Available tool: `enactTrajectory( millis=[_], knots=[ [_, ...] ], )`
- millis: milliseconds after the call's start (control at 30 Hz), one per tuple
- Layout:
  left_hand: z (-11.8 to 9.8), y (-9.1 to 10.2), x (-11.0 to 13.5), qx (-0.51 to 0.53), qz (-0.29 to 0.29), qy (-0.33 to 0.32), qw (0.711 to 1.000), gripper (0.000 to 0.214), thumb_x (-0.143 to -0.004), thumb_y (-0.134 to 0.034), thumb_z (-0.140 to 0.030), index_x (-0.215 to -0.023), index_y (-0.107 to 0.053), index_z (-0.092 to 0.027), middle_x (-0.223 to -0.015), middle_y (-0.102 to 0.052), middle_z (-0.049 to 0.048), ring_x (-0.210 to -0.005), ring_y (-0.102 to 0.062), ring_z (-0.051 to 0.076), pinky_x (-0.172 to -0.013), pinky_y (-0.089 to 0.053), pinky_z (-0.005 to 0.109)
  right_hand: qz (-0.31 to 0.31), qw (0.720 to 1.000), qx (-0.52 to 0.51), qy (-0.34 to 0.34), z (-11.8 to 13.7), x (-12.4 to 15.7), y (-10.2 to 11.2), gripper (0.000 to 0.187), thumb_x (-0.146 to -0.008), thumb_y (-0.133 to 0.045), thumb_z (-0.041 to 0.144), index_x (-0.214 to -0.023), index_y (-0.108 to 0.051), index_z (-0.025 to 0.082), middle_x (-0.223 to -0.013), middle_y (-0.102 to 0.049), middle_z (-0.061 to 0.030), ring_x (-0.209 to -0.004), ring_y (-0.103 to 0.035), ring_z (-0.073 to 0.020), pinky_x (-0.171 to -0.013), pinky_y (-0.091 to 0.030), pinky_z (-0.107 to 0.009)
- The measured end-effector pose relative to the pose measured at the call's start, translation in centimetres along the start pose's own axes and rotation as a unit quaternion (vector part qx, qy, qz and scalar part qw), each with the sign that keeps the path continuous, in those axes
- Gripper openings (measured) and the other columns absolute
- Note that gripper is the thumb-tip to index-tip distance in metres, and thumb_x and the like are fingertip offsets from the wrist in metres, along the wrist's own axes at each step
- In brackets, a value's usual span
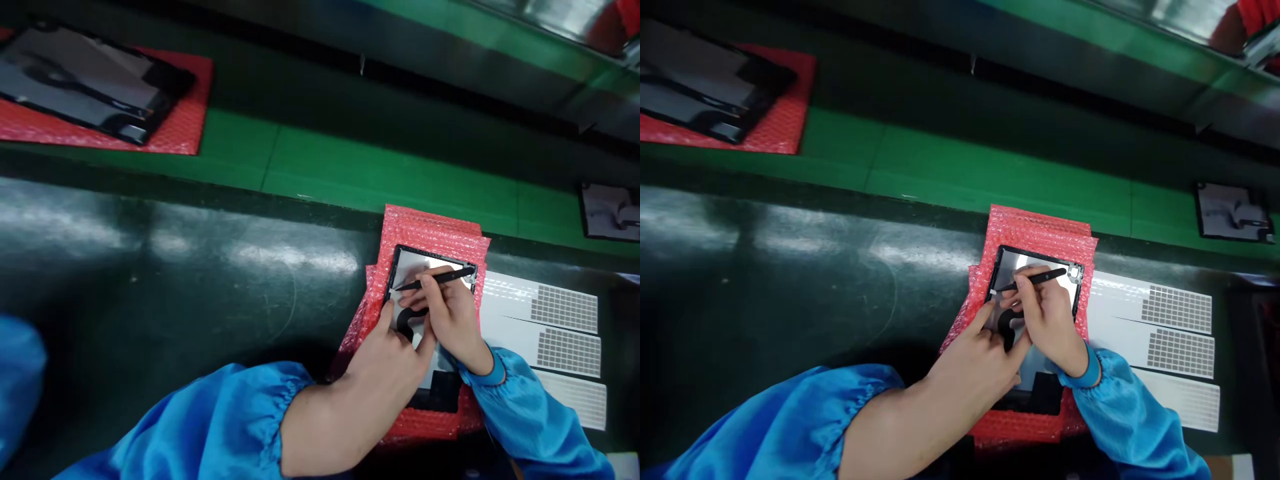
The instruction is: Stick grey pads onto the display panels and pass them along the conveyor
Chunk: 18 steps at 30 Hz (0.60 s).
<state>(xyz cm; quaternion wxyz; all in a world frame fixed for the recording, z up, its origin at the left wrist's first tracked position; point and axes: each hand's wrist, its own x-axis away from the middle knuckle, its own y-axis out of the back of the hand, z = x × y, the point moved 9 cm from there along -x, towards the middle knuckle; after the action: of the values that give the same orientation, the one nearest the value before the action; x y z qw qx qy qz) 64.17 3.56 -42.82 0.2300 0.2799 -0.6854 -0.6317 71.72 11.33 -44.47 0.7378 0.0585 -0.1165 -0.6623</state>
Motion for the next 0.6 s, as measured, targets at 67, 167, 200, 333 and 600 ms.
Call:
enactTrajectory(
  millis=[67,167,200,333,600],
  knots=[
    [0.0,0.12,-0.08,-0.006,0.008,-0.003,1.0,0.046,-0.088,-0.069,-0.026,-0.13,-0.068,-0.007,-0.064,-0.076,0.0066,-0.05,-0.068,0.025,-0.114,-0.047,0.056,0.002,1.0,-0.001,-0.001,0.0,-0.04,-0.07,0.032,-0.106,-0.062,0.053,-0.109,-0.065,0.022,-0.085,-0.081,-0.0057,-0.072,-0.082,-0.0203,-0.062,-0.069,-0.029],
    [0.05,0.26,-0.18,-0.011,0.025,-0.009,1.0,0.049,-0.089,-0.066,-0.026,-0.135,-0.066,-0.007,-0.066,-0.076,0.0072,-0.05,-0.069,0.025,-0.113,-0.048,0.055,0.005,1.0,-0.004,0.0,0.1,-0.1,-0.2,0.031,-0.106,-0.062,0.052,-0.11,-0.065,0.021,-0.085,-0.081,-0.0054,-0.072,-0.082,-0.0197,-0.063,-0.069,-0.028],
    [0.12,0.24,-0.21,-0.011,0.036,-0.011,0.999,0.049,-0.09,-0.065,-0.026,-0.135,-0.066,-0.008,-0.067,-0.077,0.007,-0.051,-0.069,0.025,-0.113,-0.049,0.054,0.006,1.0,-0.005,0.0,0.13,-0.12,-0.23,0.032,-0.106,-0.063,0.052,-0.11,-0.065,0.021,-0.085,-0.081,-0.0055,-0.072,-0.082,-0.0196,-0.063,-0.069,-0.028],
    [0.47,-0.04,-0.28,-0.007,0.09,-0.019,0.996,0.046,-0.092,-0.061,-0.028,-0.134,-0.066,-0.011,-0.068,-0.078,0.006,-0.053,-0.07,0.024,-0.115,-0.047,0.05,0.006,1.0,-0.01,0.003,0.27,-0.13,-0.3,0.033,-0.106,-0.062,0.052,-0.11,-0.065,0.019,-0.085,-0.081,-0.0055,-0.072,-0.082,-0.0189,-0.062,-0.068,-0.027],
    [0.57,-0.07,-0.41,0.017,0.087,-0.022,0.996,0.048,-0.087,-0.067,-0.034,-0.13,-0.067,-0.011,-0.071,-0.078,0.0083,-0.056,-0.071,0.025,-0.11,-0.049,0.048,0.003,1.0,-0.004,0.005,0.33,-0.09,-0.23,0.031,-0.107,-0.061,0.051,-0.109,-0.065,0.02,-0.083,-0.08,-0.0044,-0.07,-0.081,-0.0184,-0.062,-0.068,-0.026]
  ],
)
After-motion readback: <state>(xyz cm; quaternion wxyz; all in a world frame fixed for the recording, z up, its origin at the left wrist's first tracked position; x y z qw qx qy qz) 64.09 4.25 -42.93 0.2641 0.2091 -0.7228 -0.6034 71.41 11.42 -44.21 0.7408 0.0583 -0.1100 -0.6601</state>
